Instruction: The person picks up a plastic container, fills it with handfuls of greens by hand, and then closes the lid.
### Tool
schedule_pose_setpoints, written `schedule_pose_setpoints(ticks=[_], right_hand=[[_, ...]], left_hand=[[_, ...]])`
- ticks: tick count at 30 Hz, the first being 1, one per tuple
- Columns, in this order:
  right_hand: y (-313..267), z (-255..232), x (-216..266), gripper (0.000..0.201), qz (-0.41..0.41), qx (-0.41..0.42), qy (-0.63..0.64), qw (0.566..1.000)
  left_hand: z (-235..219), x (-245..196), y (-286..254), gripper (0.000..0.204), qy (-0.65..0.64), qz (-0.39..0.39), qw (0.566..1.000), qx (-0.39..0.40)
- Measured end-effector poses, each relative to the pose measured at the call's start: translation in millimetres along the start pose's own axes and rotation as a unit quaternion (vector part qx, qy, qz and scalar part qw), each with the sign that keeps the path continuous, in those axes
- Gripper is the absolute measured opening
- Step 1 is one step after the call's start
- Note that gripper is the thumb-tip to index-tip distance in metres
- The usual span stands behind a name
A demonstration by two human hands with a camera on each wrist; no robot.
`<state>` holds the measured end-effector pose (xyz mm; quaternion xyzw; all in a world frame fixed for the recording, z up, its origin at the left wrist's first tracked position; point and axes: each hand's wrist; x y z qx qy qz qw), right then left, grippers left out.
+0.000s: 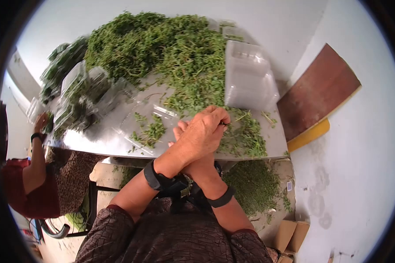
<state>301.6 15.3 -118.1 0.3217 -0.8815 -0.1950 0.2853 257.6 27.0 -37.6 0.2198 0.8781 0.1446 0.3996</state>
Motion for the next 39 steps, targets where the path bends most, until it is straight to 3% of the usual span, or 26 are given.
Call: schedule_pose_setpoints(ticks=[1, 3, 5, 7, 11, 14, 20, 23, 26, 31, 35, 37, 39], right_hand=[[1.5, -5.4, 2.3, 0.042, 0.004, -0.026, 0.043, 0.999], [7.3, -23.5, 7.9, 0.041, -0.002, 0.010, 0.040, 0.999], [11.8, -29.4, 12.5, 0.040, -0.003, 0.043, 0.033, 0.999], [14.6, -28.7, 15.6, 0.034, -0.023, 0.003, -0.022, 0.999], [14.8, -28.7, 19.4, 0.032, 0.008, 0.005, -0.015, 1.000], [13.4, -26.7, 18.9, 0.033, 0.015, 0.021, -0.021, 0.999], [12.0, -24.9, 16.0, 0.034, 0.011, 0.022, -0.032, 0.999], [12.0, -26.1, 16.0, 0.033, 0.011, 0.022, -0.028, 0.999], [12.3, -25.4, 15.2, 0.033, 0.008, 0.022, -0.027, 0.999], [13.8, -31.7, 26.2, 0.039, 0.038, 0.019, -0.006, 0.999], [19.7, -34.8, 41.4, 0.039, -0.007, -0.001, -0.034, 0.999], [19.5, -30.4, 43.1, 0.038, 0.120, -0.012, -0.012, 0.993], [23.7, -28.0, 44.6, 0.038, 0.150, -0.013, 0.001, 0.989]], left_hand=[[-11.7, 2.9, -0.9, 0.015, 0.006, -0.008, 1.000, -0.007], [-40.6, 16.8, -1.9, 0.014, -0.074, 0.060, 0.995, -0.040], [-68.4, 22.5, -9.3, 0.015, -0.041, 0.058, 0.995, -0.069], [-91.3, 29.7, -19.3, 0.013, 0.036, 0.042, 0.992, -0.112], [-117.5, 49.8, -43.7, 0.013, 0.117, 0.003, 0.990, -0.081], [-124.5, 65.0, -59.1, 0.013, 0.113, -0.009, 0.991, -0.074], [-135.3, 83.4, -93.8, 0.013, 0.131, 0.032, 0.980, -0.144], [-136.6, 97.5, -112.1, 0.023, 0.167, 0.051, 0.968, -0.181], [-137.1, 107.0, -128.2, 0.034, 0.222, 0.055, 0.961, -0.157], [-134.0, 113.0, -143.5, 0.035, 0.233, 0.049, 0.954, -0.183], [-134.3, 117.6, -141.9, 0.041, 0.181, -0.017, 0.936, -0.301], [-136.5, 117.8, -136.1, 0.042, 0.170, -0.052, 0.918, -0.354], [-142.0, 119.1, -128.4, 0.053, 0.112, -0.086, 0.913, -0.383]])
Point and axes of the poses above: each hand's wrist, its own y-axis towards the middle knuckle, its own z-axis out of the palm, x = y × z, and after that the axes turned 7 degrees about x, right-handed
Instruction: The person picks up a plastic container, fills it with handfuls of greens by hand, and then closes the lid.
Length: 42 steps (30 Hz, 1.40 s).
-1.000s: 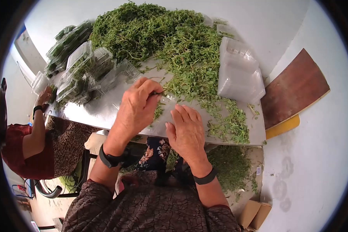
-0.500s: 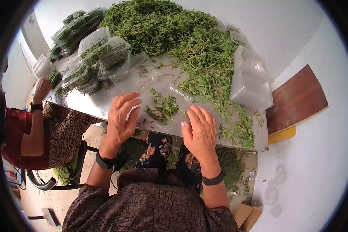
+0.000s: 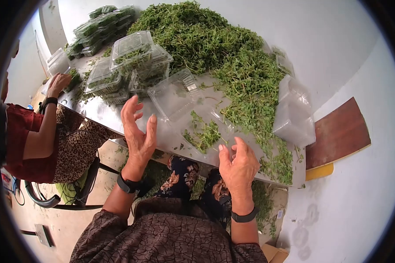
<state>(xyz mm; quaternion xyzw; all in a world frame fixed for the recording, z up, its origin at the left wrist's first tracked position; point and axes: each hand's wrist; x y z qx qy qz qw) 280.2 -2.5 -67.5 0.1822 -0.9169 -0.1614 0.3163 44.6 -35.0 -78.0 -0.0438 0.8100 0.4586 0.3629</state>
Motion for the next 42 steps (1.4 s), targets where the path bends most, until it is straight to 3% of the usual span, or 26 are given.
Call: schedule_pose_setpoints(ticks=[4, 7, 11, 13, 20, 22, 26, 31, 35, 37, 42], right_hand=[[7.2, 0.9, 13.7, 0.041, 0.065, 0.026, 0.018, 0.997], [10.8, 11.9, 10.1, 0.044, 0.049, 0.003, -0.019, 0.999], [13.2, 16.1, 5.9, 0.043, 0.063, 0.002, -0.014, 0.998], [15.1, 13.0, 9.4, 0.041, 0.124, 0.019, 0.061, 0.990], [15.4, 14.0, -1.1, 0.035, 0.178, 0.008, 0.262, 0.948], [15.3, 12.6, -1.0, 0.034, 0.174, 0.018, 0.274, 0.946], [12.1, 13.1, -8.3, 0.034, 0.157, 0.029, 0.257, 0.953], [3.8, 11.1, -14.4, 0.031, 0.074, 0.050, 0.192, 0.977], [1.0, 1.6, -4.8, 0.029, 0.034, 0.053, 0.143, 0.988], [1.5, -2.3, -3.8, 0.027, -0.008, 0.045, 0.030, 0.999], [1.7, -11.0, -2.2, 0.024, -0.062, 0.022, -0.030, 0.997]], left_hand=[[9.3, 7.4, 15.4, 0.062, -0.032, -0.041, 0.998, 0.037], [15.8, 14.5, 18.4, 0.063, -0.087, -0.096, 0.986, 0.101], [24.2, 18.8, 14.1, 0.063, -0.106, -0.124, 0.980, 0.113], [25.3, 19.0, 13.6, 0.066, -0.123, -0.111, 0.981, 0.100], [26.0, 18.1, 15.2, 0.065, -0.124, -0.122, 0.980, 0.099], [25.5, 18.6, 15.3, 0.059, -0.089, -0.062, 0.988, 0.112], [23.4, 12.9, 15.5, 0.049, -0.096, -0.086, 0.983, 0.131], [22.8, 14.6, 14.8, 0.033, -0.094, -0.078, 0.979, 0.165], [22.0, 15.4, 14.8, 0.032, -0.090, -0.063, 0.980, 0.163], [21.6, 15.0, 14.6, 0.031, -0.091, -0.063, 0.979, 0.174], [21.5, 14.2, 14.4, 0.029, -0.102, -0.067, 0.974, 0.189]])
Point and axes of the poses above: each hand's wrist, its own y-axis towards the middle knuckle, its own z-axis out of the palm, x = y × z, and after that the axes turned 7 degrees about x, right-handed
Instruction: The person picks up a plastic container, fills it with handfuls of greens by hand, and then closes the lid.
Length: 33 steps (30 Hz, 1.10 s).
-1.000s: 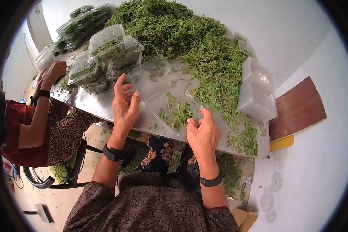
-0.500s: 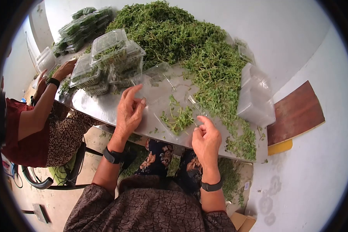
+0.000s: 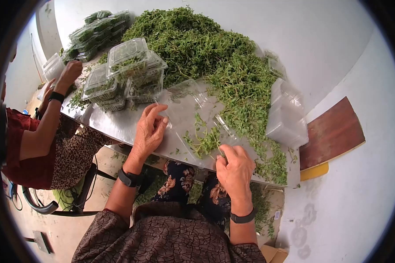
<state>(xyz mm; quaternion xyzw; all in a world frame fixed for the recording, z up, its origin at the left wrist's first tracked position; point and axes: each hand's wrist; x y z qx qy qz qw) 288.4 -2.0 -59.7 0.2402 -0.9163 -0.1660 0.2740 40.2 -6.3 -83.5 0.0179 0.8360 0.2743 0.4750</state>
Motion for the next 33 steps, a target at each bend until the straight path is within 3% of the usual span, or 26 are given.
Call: schedule_pose_setpoints(ticks=[7, 16, 19, 27, 33], right_hand=[[10.1, -36.6, 16.2, 0.023, -0.078, -0.042, -0.065, 0.994], [54.2, -63.5, 33.7, 0.021, -0.163, -0.010, -0.101, 0.981], [83.5, -60.9, 38.6, 0.019, -0.224, -0.016, -0.099, 0.970], [157.2, -34.0, 39.6, 0.015, -0.249, 0.019, -0.131, 0.959], [166.3, -24.4, 39.4, 0.017, -0.247, 0.032, -0.102, 0.963]], left_hand=[[-0.4, 2.1, 0.2, 0.026, 0.001, 0.029, 0.999, 0.028], [2.9, 4.1, 0.4, 0.025, -0.012, 0.055, 0.998, 0.028], [2.4, 2.6, 0.6, 0.025, -0.007, 0.055, 0.998, 0.030], [1.7, 2.5, 0.1, 0.028, -0.018, 0.055, 0.997, 0.047], [1.0, 6.7, -0.2, 0.033, -0.019, 0.050, 0.997, 0.059]])
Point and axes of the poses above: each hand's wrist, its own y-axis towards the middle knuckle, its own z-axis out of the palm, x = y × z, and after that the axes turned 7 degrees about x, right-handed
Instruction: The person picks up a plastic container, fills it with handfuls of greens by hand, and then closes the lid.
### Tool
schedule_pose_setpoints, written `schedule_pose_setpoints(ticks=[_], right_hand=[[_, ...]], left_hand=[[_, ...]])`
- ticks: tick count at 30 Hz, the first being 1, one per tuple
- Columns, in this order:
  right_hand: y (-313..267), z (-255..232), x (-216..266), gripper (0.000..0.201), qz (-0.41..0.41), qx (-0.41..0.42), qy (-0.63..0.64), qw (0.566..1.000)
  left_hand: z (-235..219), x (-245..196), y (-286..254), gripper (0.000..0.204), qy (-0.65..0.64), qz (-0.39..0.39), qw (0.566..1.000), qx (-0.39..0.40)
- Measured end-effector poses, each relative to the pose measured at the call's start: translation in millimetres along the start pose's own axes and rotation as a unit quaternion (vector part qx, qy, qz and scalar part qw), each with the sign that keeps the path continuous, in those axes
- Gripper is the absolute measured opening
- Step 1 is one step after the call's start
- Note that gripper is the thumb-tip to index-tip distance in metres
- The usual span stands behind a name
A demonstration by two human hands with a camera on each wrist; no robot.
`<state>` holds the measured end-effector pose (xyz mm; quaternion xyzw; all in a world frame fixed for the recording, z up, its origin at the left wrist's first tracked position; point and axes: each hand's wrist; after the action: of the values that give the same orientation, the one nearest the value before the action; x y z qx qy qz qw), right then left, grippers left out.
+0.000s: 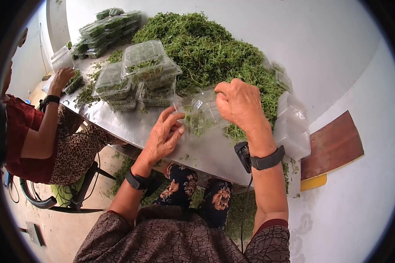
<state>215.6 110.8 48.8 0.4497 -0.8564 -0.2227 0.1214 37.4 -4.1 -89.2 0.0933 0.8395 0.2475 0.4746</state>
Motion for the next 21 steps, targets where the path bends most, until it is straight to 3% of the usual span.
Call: schedule_pose_setpoints(ticks=[10, 21], right_hand=[[-20.4, -17.8, 1.6, 0.014, 0.001, -0.048, -0.044, 0.998], [-50.6, -41.8, 25.7, 0.005, -0.009, -0.017, -0.019, 1.000]], left_hand=[[-2.6, -7.2, 1.0, 0.043, -0.006, -0.031, 0.999, 0.026], [1.7, 0.9, 6.2, 0.051, -0.027, -0.021, 0.999, 0.013]])
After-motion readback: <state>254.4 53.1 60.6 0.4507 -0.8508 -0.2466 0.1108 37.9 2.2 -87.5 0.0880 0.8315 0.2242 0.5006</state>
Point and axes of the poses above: each hand's wrist, its own y-axis towards the middle knuckle, its own z-axis out of the palm, x = y × z, and after that the axes turned 7 degrees about x, right-handed
